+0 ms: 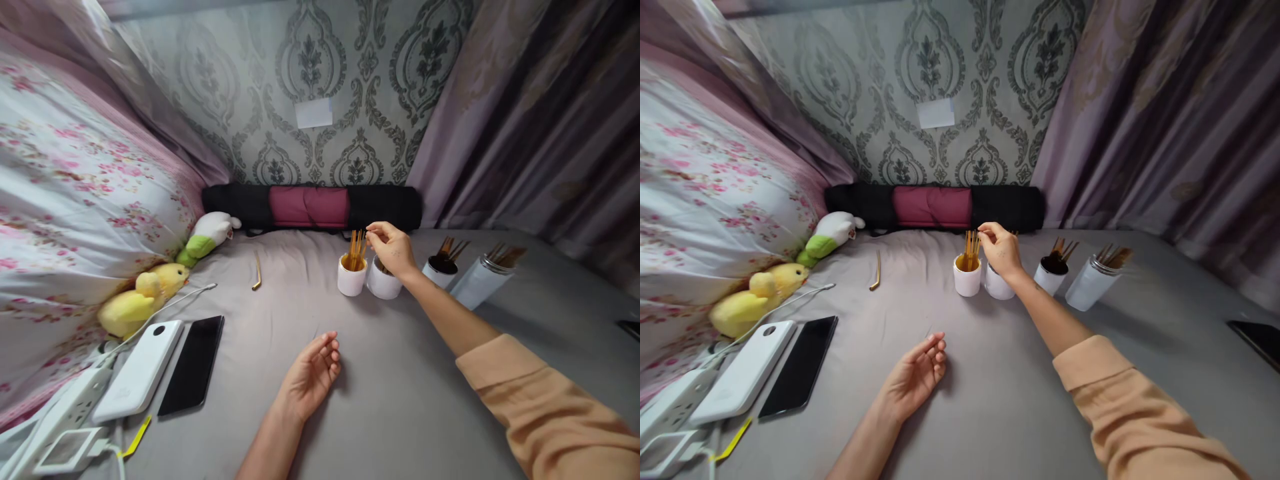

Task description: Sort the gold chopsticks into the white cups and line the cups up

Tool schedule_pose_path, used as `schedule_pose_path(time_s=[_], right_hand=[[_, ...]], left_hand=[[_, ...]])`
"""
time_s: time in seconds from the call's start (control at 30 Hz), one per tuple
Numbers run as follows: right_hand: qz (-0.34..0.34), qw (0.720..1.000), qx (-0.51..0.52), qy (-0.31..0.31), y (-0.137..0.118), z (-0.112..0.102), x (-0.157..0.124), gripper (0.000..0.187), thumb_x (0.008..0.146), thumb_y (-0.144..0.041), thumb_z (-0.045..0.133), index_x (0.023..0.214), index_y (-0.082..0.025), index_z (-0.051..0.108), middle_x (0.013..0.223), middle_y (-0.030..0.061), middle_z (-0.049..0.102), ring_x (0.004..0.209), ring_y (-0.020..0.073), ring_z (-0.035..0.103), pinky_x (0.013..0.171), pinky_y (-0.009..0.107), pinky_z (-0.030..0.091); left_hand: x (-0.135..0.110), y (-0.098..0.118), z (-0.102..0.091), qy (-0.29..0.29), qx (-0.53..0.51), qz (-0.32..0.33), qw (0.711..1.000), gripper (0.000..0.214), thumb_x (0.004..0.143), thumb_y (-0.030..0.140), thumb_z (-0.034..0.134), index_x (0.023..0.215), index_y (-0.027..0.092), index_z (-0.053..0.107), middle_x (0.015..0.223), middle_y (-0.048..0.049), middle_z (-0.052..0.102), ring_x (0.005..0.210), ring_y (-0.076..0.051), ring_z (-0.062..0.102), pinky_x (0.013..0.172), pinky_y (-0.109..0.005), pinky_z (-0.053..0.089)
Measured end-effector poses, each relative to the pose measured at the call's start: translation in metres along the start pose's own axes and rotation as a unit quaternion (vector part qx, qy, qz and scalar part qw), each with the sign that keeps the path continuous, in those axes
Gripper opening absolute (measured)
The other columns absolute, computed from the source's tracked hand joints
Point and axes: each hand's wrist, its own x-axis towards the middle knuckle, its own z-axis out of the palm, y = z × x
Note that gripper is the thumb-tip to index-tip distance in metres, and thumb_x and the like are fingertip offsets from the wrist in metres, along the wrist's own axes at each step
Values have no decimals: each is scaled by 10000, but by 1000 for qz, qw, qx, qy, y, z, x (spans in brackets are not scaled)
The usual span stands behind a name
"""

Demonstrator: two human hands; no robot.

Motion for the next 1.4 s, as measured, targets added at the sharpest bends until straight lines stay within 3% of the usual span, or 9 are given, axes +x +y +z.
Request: schedule_pose_path(time_s=[0.37, 1.4], right_hand=[[1, 1000, -22, 5, 12, 4, 0, 201, 754, -316, 496, 869, -196, 610, 730, 24, 641, 648, 158, 620, 640, 304, 500], [14, 999, -34, 6, 12, -3, -2, 246, 777, -330, 465, 907, -181, 612, 759, 45, 655, 640, 163, 636, 613, 310, 510]], left_hand=[[0, 1, -2, -4, -4, -2, 1000, 185, 737, 168, 597, 905, 95, 574, 733, -21, 582, 581, -66, 528, 510, -170, 416], [-1, 1, 1, -1, -8, 0, 1000, 172, 735, 171, 602, 890, 102, 574, 721, -22, 587, 576, -63, 536, 512, -170, 423]])
